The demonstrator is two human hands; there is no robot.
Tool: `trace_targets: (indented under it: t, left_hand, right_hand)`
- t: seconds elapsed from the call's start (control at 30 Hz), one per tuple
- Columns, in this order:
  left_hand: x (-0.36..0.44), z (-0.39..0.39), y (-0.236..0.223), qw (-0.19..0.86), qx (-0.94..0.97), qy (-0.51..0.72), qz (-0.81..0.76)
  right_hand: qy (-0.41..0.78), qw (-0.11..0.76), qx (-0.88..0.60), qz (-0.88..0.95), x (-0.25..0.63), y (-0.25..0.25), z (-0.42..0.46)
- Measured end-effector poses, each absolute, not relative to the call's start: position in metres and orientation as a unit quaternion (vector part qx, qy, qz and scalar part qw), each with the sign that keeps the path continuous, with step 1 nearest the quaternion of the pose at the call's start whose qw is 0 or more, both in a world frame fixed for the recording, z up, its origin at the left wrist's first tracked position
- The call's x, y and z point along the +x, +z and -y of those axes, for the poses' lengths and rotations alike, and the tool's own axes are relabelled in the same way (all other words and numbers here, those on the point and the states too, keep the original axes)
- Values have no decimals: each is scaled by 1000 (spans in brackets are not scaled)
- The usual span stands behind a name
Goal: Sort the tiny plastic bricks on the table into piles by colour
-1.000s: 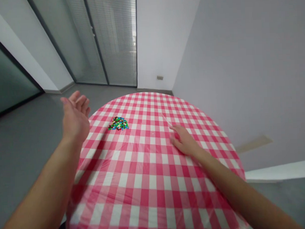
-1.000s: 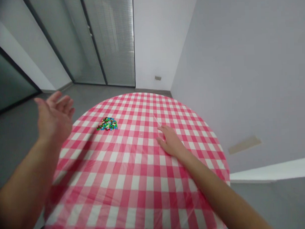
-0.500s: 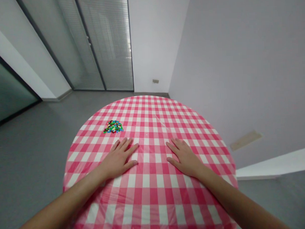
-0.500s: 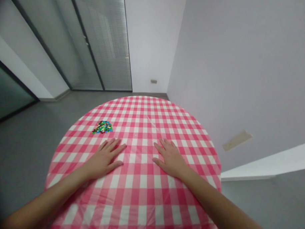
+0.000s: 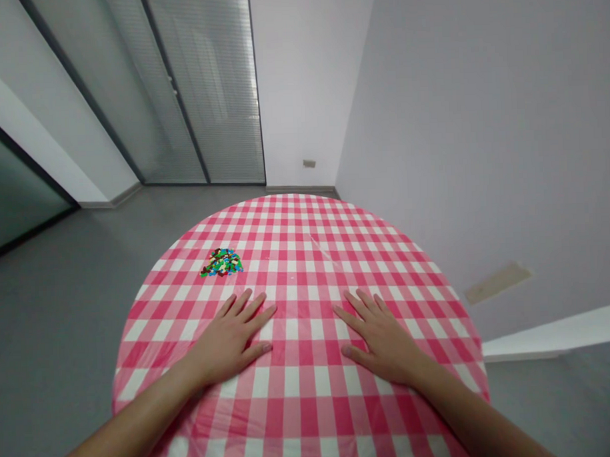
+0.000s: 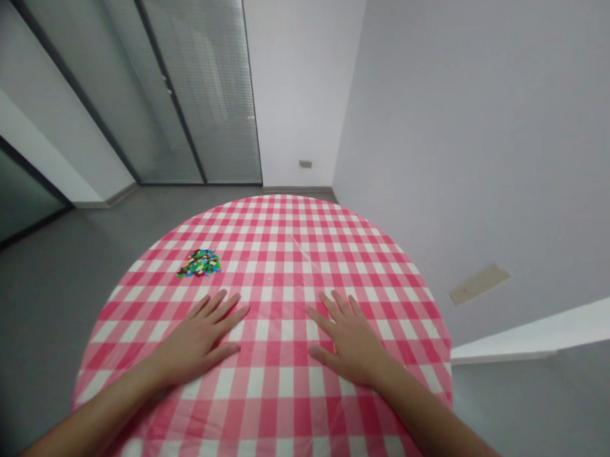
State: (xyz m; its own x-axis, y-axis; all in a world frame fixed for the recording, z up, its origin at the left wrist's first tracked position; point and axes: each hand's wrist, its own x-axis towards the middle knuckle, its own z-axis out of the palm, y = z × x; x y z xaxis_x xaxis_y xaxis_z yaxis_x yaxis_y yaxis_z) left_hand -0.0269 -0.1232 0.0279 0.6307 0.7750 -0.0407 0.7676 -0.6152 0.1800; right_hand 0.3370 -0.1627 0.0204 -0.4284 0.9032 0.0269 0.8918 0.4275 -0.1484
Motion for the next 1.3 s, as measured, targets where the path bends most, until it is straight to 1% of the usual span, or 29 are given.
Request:
trace_targets:
  t: [0.23,0.8,1.3]
  left_hand:
    - [-23,125,30,72,898,-2,-434]
    - [-23,125,32,84,896,-4,-436]
    - [-24,126,29,78,896,1,-436]
  right_hand:
    - [73,25,-533,842,337,21,164]
    - [69,54,-530,843,339,18,163]
    - [65,39,-531,844,337,19,163]
